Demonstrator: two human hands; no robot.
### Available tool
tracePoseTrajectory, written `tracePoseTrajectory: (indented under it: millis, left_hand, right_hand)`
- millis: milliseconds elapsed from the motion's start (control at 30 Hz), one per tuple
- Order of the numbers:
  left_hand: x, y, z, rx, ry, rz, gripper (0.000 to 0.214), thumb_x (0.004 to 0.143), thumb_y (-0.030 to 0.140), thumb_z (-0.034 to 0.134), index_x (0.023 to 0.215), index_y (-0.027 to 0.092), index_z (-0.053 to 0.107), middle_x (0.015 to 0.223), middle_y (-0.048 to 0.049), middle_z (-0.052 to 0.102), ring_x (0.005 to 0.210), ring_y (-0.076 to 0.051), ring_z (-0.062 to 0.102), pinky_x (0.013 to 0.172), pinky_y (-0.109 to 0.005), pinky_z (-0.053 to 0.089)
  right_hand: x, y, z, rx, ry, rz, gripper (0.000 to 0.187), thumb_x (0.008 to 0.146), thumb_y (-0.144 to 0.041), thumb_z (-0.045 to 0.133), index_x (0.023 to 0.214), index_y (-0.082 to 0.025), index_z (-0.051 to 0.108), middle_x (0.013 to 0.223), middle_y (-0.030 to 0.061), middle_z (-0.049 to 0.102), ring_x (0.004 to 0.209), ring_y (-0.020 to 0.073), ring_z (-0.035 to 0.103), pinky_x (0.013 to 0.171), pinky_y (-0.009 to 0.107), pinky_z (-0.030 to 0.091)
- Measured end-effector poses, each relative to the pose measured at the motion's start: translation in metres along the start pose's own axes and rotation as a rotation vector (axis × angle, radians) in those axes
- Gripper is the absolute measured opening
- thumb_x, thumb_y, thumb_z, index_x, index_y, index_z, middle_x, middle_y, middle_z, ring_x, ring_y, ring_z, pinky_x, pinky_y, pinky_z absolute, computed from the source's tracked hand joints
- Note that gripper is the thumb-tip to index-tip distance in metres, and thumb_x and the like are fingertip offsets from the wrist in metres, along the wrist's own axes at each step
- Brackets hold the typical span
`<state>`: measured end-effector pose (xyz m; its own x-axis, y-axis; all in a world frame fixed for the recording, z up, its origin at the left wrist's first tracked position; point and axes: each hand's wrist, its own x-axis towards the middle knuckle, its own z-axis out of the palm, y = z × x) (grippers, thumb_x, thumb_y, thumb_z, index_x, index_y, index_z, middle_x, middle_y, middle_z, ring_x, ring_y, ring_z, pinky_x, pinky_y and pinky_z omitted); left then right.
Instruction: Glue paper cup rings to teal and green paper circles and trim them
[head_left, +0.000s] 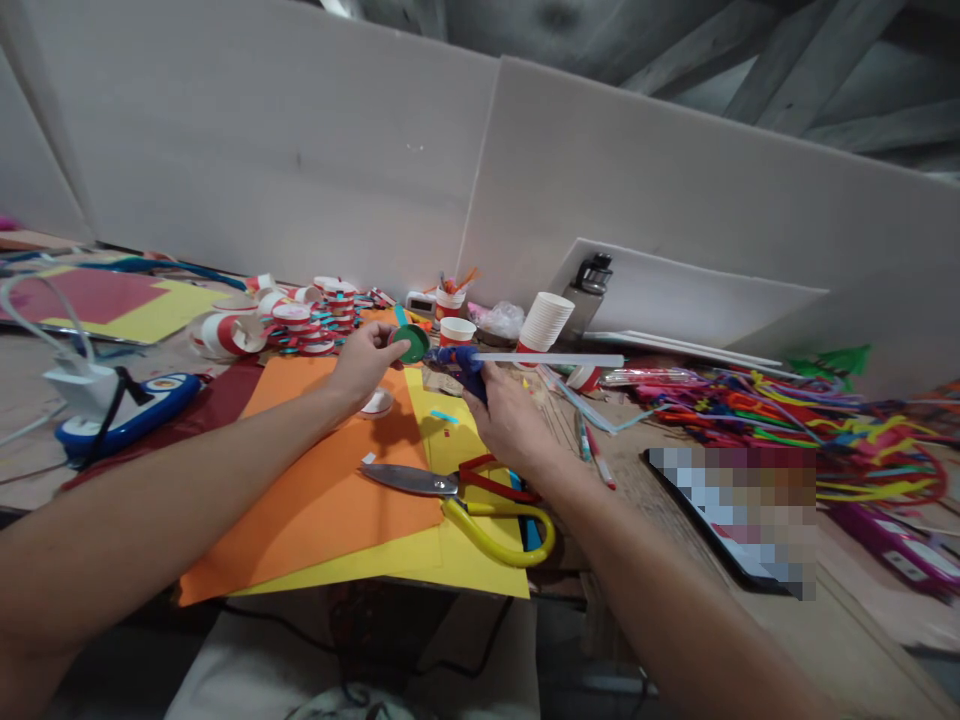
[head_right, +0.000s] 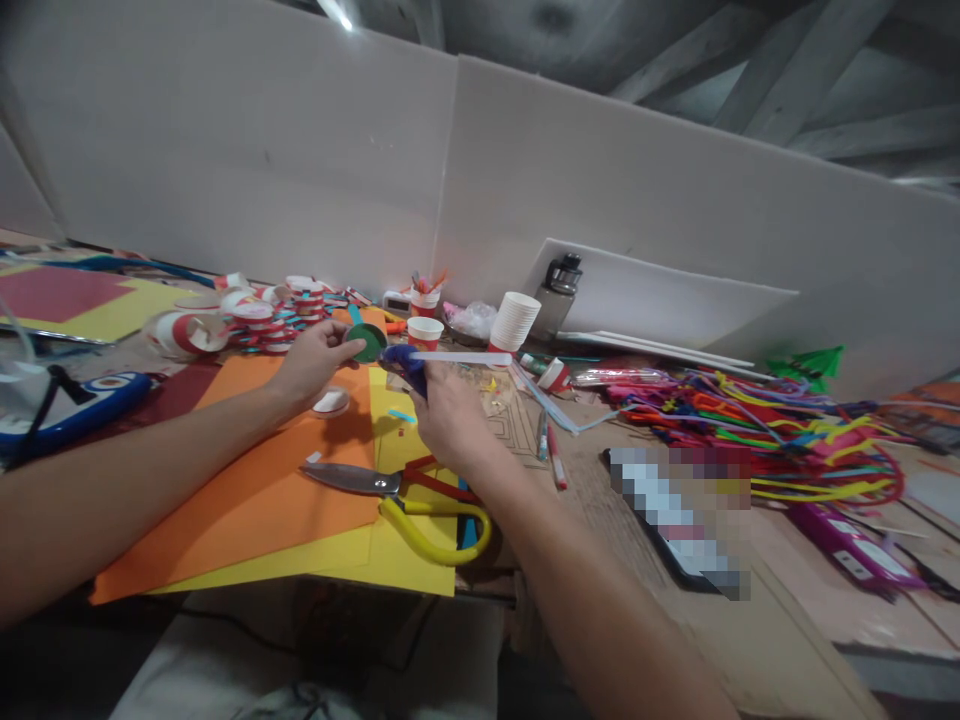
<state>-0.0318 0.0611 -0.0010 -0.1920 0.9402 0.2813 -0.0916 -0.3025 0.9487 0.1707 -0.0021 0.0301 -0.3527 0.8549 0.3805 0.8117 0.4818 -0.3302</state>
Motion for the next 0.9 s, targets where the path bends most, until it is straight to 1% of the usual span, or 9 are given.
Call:
tracePoseTrajectory:
  millis: [133, 233, 367, 500, 567, 667, 733, 800, 900]
  left_hand:
    - [0.002, 0.001, 0.000, -0.117, 0.044, -0.088, 0.016, 0.065, 0.015, 0.069, 0.076, 0.013, 0.058, 0.068, -0.0006, 0.062, 0.059, -0.011, 0.057, 0.053, -0.022, 0.043]
    - [0.002, 0.001, 0.001, -0.194, 0.044, -0.156, 0.015, 0.064, 0.013, 0.069, 0.074, 0.013, 0.058, 0.068, -0.0009, 0.061, 0.058, -0.010, 0.057, 0.052, -0.021, 0.041]
    - [0.001, 0.001, 0.004, -0.230, 0.035, -0.204, 0.014, 0.064, 0.011, 0.068, 0.073, 0.013, 0.057, 0.069, -0.0015, 0.062, 0.057, -0.010, 0.057, 0.051, -0.021, 0.040]
    - [-0.001, 0.001, 0.005, -0.228, 0.016, -0.232, 0.010, 0.066, 0.010, 0.064, 0.073, 0.013, 0.057, 0.068, -0.0013, 0.062, 0.056, -0.010, 0.057, 0.050, -0.021, 0.041]
    - [-0.001, 0.001, 0.005, -0.219, 0.002, -0.234, 0.010, 0.067, 0.010, 0.064, 0.074, 0.013, 0.057, 0.069, -0.0016, 0.063, 0.056, -0.011, 0.058, 0.049, -0.021, 0.041]
    - [-0.001, -0.001, 0.004, -0.205, -0.021, -0.217, 0.011, 0.066, 0.012, 0.066, 0.074, 0.013, 0.058, 0.070, -0.0022, 0.063, 0.057, -0.011, 0.059, 0.049, -0.021, 0.042]
    - [0.000, -0.003, 0.004, -0.185, -0.031, -0.201, 0.013, 0.065, 0.013, 0.067, 0.074, 0.013, 0.058, 0.070, -0.0019, 0.063, 0.056, -0.011, 0.059, 0.049, -0.021, 0.042]
    - [-0.001, -0.004, 0.004, -0.158, -0.044, -0.186, 0.015, 0.064, 0.014, 0.069, 0.074, 0.013, 0.058, 0.069, -0.0018, 0.063, 0.056, -0.010, 0.058, 0.049, -0.021, 0.043]
    - [-0.003, -0.005, 0.006, -0.134, -0.085, -0.157, 0.017, 0.063, 0.017, 0.071, 0.075, 0.013, 0.059, 0.071, -0.0021, 0.064, 0.057, -0.011, 0.059, 0.051, -0.021, 0.045]
  right_hand:
    - [0.000, 0.003, -0.002, 0.233, 0.096, 0.016, 0.035, 0.088, -0.030, 0.047, 0.121, -0.017, 0.048, 0.106, 0.0102, 0.064, 0.094, 0.0228, 0.060, 0.081, 0.034, 0.046]
    - [0.006, 0.018, -0.002, 0.296, 0.192, 0.160, 0.033, 0.088, -0.039, 0.044, 0.111, -0.016, 0.054, 0.097, 0.0082, 0.065, 0.083, 0.0204, 0.060, 0.073, 0.031, 0.046]
    - [0.020, 0.053, 0.003, -0.017, 0.068, 0.383, 0.034, 0.089, -0.039, 0.036, 0.091, -0.016, 0.061, 0.086, 0.0096, 0.067, 0.080, 0.0203, 0.062, 0.069, 0.028, 0.045]
    - [0.027, 0.075, 0.008, -0.122, -0.004, 0.424, 0.028, 0.084, -0.035, 0.048, 0.076, -0.014, 0.065, 0.083, 0.0161, 0.069, 0.085, 0.0242, 0.064, 0.072, 0.030, 0.045]
    - [0.025, 0.074, 0.007, -0.162, -0.014, 0.427, 0.027, 0.083, -0.036, 0.053, 0.079, -0.012, 0.066, 0.088, 0.0198, 0.068, 0.089, 0.0266, 0.064, 0.076, 0.032, 0.045]
    - [0.019, 0.059, 0.005, -0.302, 0.108, 0.393, 0.034, 0.079, -0.037, 0.061, 0.097, -0.009, 0.064, 0.106, 0.0249, 0.062, 0.102, 0.0314, 0.058, 0.085, 0.040, 0.043]
    - [0.016, 0.045, 0.005, -0.301, 0.124, 0.270, 0.028, 0.081, -0.033, 0.061, 0.099, -0.012, 0.064, 0.107, 0.0203, 0.062, 0.101, 0.0287, 0.058, 0.085, 0.039, 0.043]
    - [0.014, 0.031, 0.010, -0.125, -0.041, 0.142, 0.014, 0.083, -0.028, 0.058, 0.086, -0.016, 0.066, 0.093, 0.0113, 0.066, 0.088, 0.0210, 0.061, 0.077, 0.031, 0.045]
    - [0.012, 0.016, 0.022, 0.008, -0.207, 0.097, 0.010, 0.078, -0.028, 0.065, 0.078, -0.018, 0.066, 0.084, 0.0066, 0.068, 0.076, 0.0169, 0.061, 0.066, 0.026, 0.043]
